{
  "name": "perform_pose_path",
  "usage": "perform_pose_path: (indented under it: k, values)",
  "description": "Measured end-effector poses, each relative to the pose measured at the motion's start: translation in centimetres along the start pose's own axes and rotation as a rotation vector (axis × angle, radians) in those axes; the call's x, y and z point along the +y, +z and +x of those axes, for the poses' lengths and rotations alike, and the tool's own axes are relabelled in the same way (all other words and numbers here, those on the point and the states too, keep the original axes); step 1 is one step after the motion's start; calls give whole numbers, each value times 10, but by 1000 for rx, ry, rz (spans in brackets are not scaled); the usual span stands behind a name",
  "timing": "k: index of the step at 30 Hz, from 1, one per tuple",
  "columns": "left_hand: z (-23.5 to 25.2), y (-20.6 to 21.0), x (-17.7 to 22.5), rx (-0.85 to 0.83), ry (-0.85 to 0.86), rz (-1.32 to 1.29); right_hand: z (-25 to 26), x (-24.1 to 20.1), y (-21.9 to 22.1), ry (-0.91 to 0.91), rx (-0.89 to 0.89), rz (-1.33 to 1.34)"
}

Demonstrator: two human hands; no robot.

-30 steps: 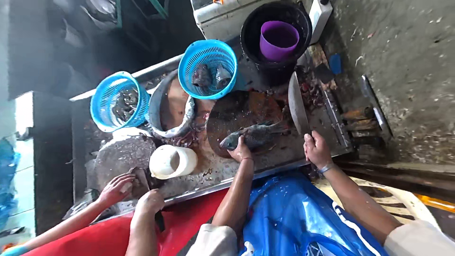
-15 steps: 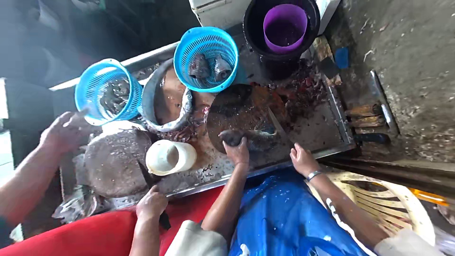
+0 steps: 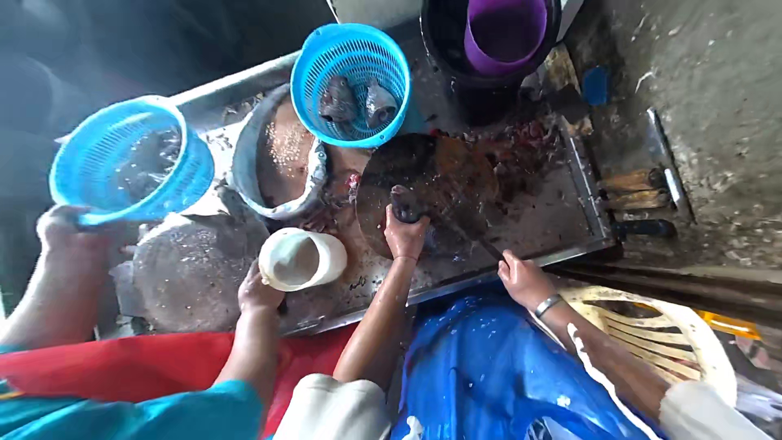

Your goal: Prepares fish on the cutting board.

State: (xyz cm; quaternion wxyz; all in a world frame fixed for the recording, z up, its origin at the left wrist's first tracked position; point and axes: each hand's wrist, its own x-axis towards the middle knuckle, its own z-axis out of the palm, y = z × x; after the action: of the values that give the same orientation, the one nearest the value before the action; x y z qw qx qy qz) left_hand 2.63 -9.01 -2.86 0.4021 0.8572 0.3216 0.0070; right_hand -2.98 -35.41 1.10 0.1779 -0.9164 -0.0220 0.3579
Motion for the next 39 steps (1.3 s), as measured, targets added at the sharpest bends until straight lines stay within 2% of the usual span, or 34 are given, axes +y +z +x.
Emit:
perform_pose_path:
  k: [2, 4, 6, 7, 8, 10, 11, 13, 15, 17, 19, 21, 22, 24, 27, 29, 31, 33, 35, 39]
  values:
    - [-6, -7, -6, -48, -1, 10, -23, -8, -23, -111, 155, 73]
    - [-3, -9, -4, -61, 5, -1, -33, -20, -44, -328, 482, 173]
    - [-6, -7, -4, -57, -10, -1, -35, -27, -40, -459, 681, 272]
    - [-7, -5, -4, -44, -24, 2, -30, -24, -24, -453, 666, 270]
    - [-9, -5, -4, -33, -38, 8, -22, -15, -1, -381, 554, 228]
    - [-12, -6, -4, -35, -65, 10, -3, -1, 33, -108, 151, 90]
    - [-14, -7, -5, -30, -71, 0, 3, 0, 36, -33, 23, 43]
    - [-10, -12, -11, -11, -60, -43, 6, -5, 20, -18, -74, 0]
    - [-16, -27, -18, -42, -33, -39, -2, 8, 14, -69, -129, 64]
    - [-12, -53, 8, -93, 16, 105, 13, 38, 0, -83, -187, 253]
    - [-16, -78, 49, -204, -3, 391, 22, 70, -6, 41, -89, 424]
    - [-10, -83, 85, -333, -38, 612, 28, 84, -19, 200, 126, 478]
    - [-2, -77, 92, -371, -18, 674, 30, 90, -21, 240, 209, 521]
    - [26, -51, 86, -462, 104, 685, 30, 98, -21, 188, 301, 620]
    - [58, -7, 61, -691, 343, 514, 18, 99, -6, 50, 257, 733]
    - [58, 8, 66, -806, 426, 465, 14, 93, 3, 40, 154, 771]
    - [57, 22, 73, -853, 477, 499, 16, 91, 14, 74, 13, 826]
    - [63, 34, 81, -858, 496, 531, 19, 93, 25, 123, -72, 905]
    - [80, 42, 91, -797, 489, 540, 15, 92, 27, 135, -58, 948]
    - [128, 48, 113, -429, 320, 395, 14, 86, 24, 101, 20, 905]
